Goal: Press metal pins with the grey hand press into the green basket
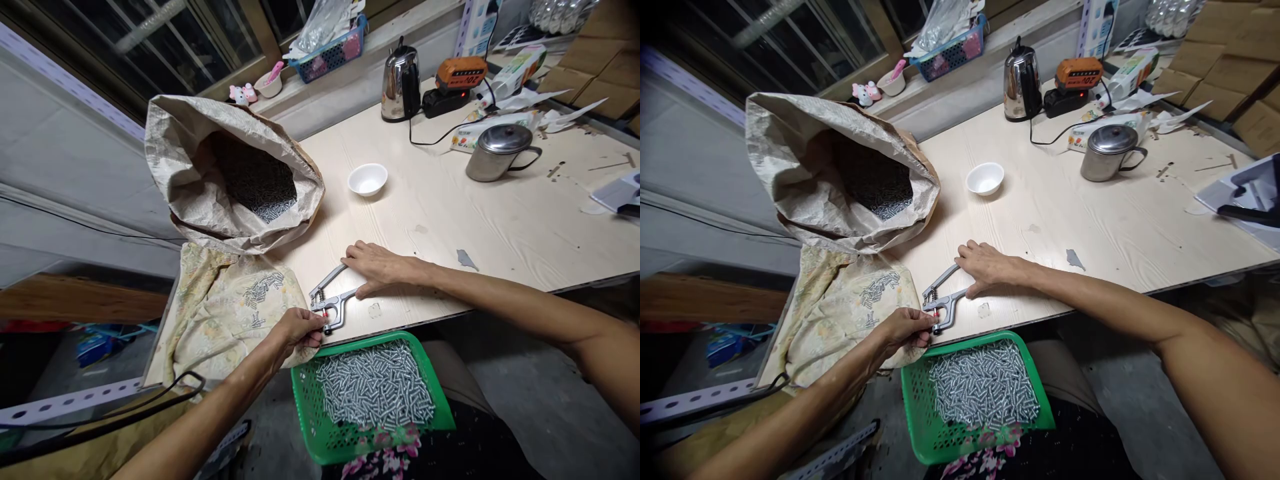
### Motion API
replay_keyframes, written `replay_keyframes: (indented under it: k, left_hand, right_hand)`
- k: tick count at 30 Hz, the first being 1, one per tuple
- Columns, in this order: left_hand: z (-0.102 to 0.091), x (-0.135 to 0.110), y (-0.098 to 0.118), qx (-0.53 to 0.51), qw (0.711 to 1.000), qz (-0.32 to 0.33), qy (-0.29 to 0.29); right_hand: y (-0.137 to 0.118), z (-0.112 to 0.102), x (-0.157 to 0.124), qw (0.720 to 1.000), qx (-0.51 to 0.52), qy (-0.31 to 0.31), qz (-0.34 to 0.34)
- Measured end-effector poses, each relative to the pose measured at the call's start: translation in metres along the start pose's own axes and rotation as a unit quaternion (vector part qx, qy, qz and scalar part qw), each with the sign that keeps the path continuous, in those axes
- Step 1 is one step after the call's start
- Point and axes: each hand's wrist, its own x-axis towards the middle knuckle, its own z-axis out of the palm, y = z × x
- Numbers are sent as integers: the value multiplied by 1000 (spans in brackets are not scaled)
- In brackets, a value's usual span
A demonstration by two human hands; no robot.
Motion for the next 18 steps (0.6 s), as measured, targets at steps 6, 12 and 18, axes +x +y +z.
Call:
replay_keyframes:
  k: [6,12,18]
  left_hand:
    - [20,-4,7,320,844,360,237]
    - [30,31,33,395,771,475,156]
    - [33,33,39,401,772,471,147]
  right_hand:
    - [-9,2,-6,1000,6,16,5]
    - [-11,-10,-12,999,41,-18,11]
    - [-13,-4,-13,1000,19,-3,20]
